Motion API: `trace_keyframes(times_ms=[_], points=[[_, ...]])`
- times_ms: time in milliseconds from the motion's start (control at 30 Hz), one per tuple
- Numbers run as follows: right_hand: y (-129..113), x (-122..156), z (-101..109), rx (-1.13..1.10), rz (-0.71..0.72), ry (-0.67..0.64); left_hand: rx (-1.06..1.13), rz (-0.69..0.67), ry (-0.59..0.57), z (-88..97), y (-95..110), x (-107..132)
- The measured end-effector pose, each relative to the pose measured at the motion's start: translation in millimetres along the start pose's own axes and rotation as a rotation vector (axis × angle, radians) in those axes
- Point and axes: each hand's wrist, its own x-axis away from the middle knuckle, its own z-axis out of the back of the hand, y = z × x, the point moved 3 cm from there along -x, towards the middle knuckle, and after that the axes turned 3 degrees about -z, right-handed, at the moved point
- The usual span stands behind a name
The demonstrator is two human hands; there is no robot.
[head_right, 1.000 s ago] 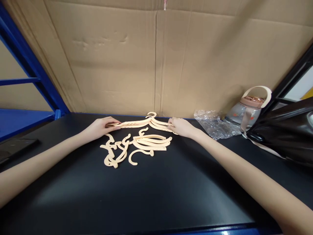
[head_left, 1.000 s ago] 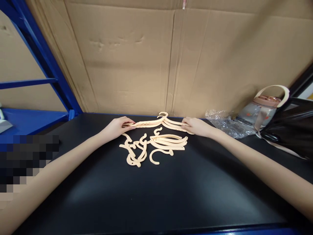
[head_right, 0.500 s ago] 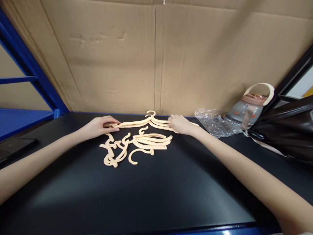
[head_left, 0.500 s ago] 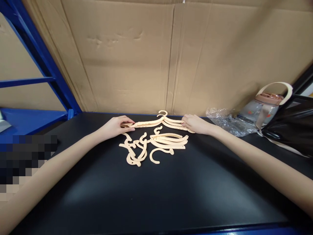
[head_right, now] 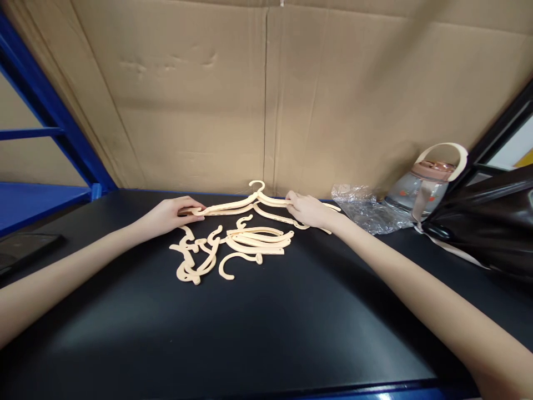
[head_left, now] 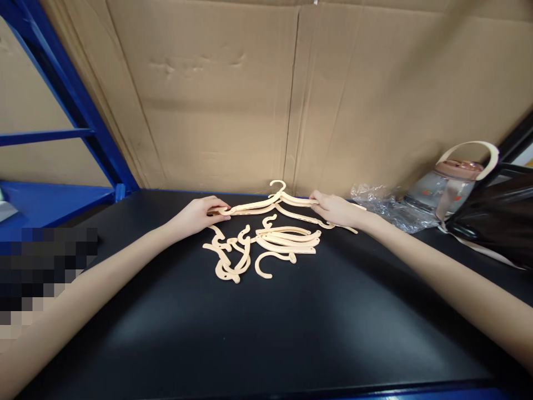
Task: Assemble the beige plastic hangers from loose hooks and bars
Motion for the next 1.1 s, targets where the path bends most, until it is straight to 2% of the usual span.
trace_keyframes(times_ms=[267, 600, 767, 900, 1100], points=[[-5.2, 0.4, -2.7, -0.175, 0.049, -0.003, -0.011, -0.005, -0.005, 0.9, 3.4, 0.5], [-15.7, 7.0, -0.2, -0.222, 0.022, -0.004, -0.069, -0.033, -0.013, 1.1, 5.3, 1.4], [-18.1, 8.9, -1.3, -0.161, 0.011, -0.01, -0.055, 0.003, -0.048, 3.1, 6.8, 1.7], [-22.2, 11.7, -2.1, -0.049, -0.021, 0.027, -0.065, 0.039, 0.009, 2.8, 8.5, 2.0], [-26.1, 12.6, -2.8, -0.007, -0.048, 0.062, -0.024, 0.075, 0.076, 3.7, 11.8, 2.9]])
